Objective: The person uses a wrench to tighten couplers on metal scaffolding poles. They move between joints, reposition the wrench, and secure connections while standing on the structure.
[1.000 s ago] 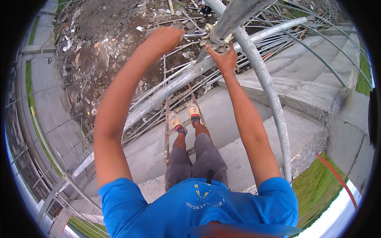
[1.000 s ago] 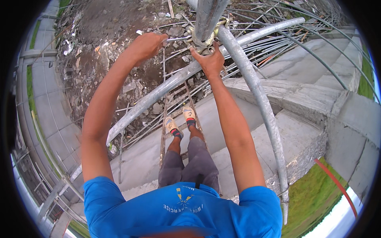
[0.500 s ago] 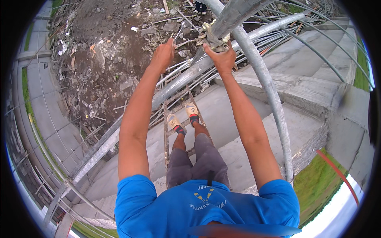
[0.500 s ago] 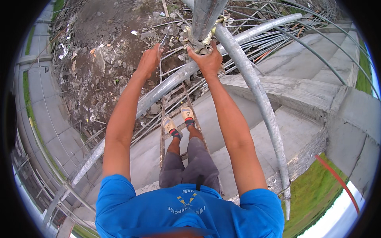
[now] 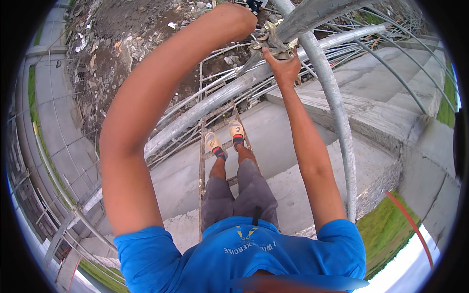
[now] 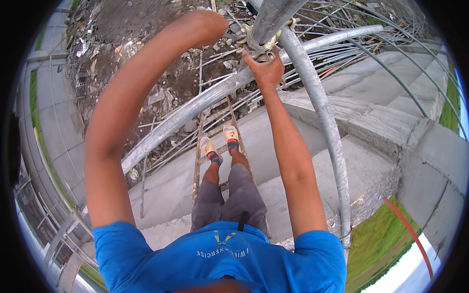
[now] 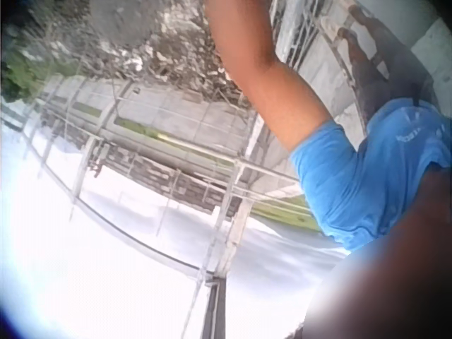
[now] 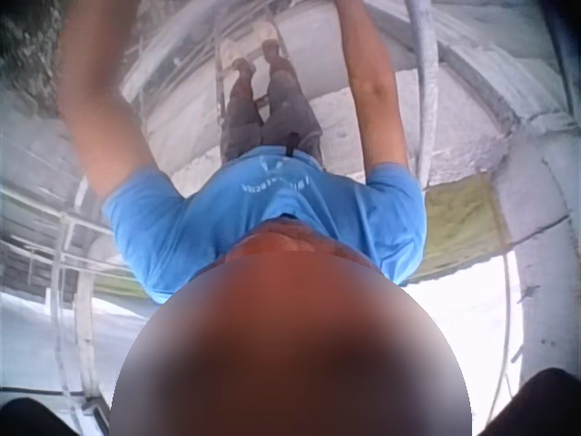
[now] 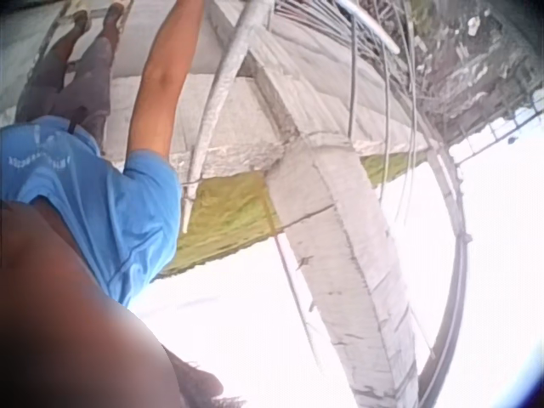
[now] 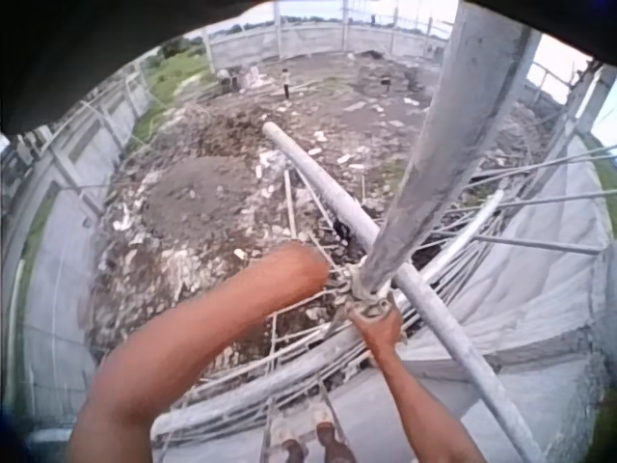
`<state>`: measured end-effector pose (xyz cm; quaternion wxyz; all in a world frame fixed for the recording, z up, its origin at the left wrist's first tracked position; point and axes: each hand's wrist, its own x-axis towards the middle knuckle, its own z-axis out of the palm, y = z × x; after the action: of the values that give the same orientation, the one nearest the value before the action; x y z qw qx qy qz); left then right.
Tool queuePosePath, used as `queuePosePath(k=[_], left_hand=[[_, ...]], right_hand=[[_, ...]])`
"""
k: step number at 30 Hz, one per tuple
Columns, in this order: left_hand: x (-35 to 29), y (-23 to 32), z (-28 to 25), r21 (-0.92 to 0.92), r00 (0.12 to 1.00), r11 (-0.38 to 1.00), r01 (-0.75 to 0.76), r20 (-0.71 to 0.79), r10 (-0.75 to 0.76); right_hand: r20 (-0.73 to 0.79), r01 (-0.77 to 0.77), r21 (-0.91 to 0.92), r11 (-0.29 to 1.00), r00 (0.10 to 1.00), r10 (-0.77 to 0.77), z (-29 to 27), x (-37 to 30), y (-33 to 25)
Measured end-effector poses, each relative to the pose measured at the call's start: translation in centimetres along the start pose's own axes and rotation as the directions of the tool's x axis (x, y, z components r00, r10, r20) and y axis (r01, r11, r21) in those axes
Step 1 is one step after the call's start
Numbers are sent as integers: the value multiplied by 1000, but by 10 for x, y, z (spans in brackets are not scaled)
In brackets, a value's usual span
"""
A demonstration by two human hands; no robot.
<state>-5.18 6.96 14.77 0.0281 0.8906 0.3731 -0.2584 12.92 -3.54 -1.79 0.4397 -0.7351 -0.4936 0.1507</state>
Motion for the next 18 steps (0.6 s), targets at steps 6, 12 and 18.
queuePosePath(k=[6, 12, 18], left_hand=[[39, -15, -32, -21, 972, 997, -78, 220, 81], [-10, -26, 33, -303, 995, 951, -65, -91, 39], [-13, 13, 162, -644, 856, 747, -166, -470, -216]], right_hand=[[26, -8, 96, 995, 1000, 6, 1, 0, 3], [51, -11, 111, 994, 999, 5, 1, 1, 6], [31, -14, -7, 1000, 999, 14, 0, 1, 0]])
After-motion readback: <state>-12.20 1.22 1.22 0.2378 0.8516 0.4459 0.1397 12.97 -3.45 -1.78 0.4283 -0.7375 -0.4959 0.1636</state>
